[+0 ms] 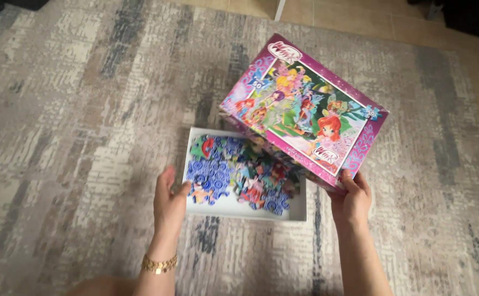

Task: Assembling a jigsaw puzzle on the floor.

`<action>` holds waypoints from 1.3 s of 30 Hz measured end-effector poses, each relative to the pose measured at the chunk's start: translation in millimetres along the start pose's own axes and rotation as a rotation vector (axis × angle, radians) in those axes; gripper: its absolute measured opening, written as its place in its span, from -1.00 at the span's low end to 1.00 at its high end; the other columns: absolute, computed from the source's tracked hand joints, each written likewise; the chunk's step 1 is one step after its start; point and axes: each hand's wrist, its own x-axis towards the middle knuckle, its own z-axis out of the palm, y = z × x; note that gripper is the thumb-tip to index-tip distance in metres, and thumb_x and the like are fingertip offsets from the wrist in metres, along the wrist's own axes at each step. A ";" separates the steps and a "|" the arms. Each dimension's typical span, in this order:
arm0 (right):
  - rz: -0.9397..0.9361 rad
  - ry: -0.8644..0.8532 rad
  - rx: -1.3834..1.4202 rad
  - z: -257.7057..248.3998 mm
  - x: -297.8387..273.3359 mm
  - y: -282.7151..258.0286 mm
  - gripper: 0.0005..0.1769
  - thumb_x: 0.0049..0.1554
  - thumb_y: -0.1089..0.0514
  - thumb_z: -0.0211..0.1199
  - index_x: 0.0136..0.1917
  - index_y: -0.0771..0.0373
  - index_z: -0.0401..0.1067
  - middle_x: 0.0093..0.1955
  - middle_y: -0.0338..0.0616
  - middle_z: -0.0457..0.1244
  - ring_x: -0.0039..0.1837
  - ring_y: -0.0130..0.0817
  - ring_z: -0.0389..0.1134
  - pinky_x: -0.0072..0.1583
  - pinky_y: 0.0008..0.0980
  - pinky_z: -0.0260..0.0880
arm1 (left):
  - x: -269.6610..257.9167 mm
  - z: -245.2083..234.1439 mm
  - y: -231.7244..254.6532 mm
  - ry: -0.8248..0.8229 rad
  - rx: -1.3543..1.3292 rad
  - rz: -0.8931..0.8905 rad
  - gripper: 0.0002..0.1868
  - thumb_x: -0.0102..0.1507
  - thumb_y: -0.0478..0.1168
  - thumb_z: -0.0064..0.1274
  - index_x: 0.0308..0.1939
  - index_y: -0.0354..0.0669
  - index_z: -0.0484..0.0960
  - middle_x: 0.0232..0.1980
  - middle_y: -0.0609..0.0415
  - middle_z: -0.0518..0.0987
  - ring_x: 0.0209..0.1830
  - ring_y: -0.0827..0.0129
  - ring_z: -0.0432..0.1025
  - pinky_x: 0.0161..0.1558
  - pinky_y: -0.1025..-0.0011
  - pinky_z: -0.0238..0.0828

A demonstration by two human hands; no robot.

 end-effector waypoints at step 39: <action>0.441 -0.078 -0.690 -114.7 17.8 82.6 -0.71 0.16 0.06 0.20 0.05 0.31 0.42 -0.16 -0.03 0.29 -0.12 -0.27 0.27 -0.06 -0.24 0.31 | 10.2 -11.7 -33.0 -0.332 0.409 -0.275 -0.70 0.11 -0.29 -0.01 -0.15 -0.35 0.70 -0.28 -0.15 0.76 -0.24 0.15 0.62 -0.15 0.23 0.44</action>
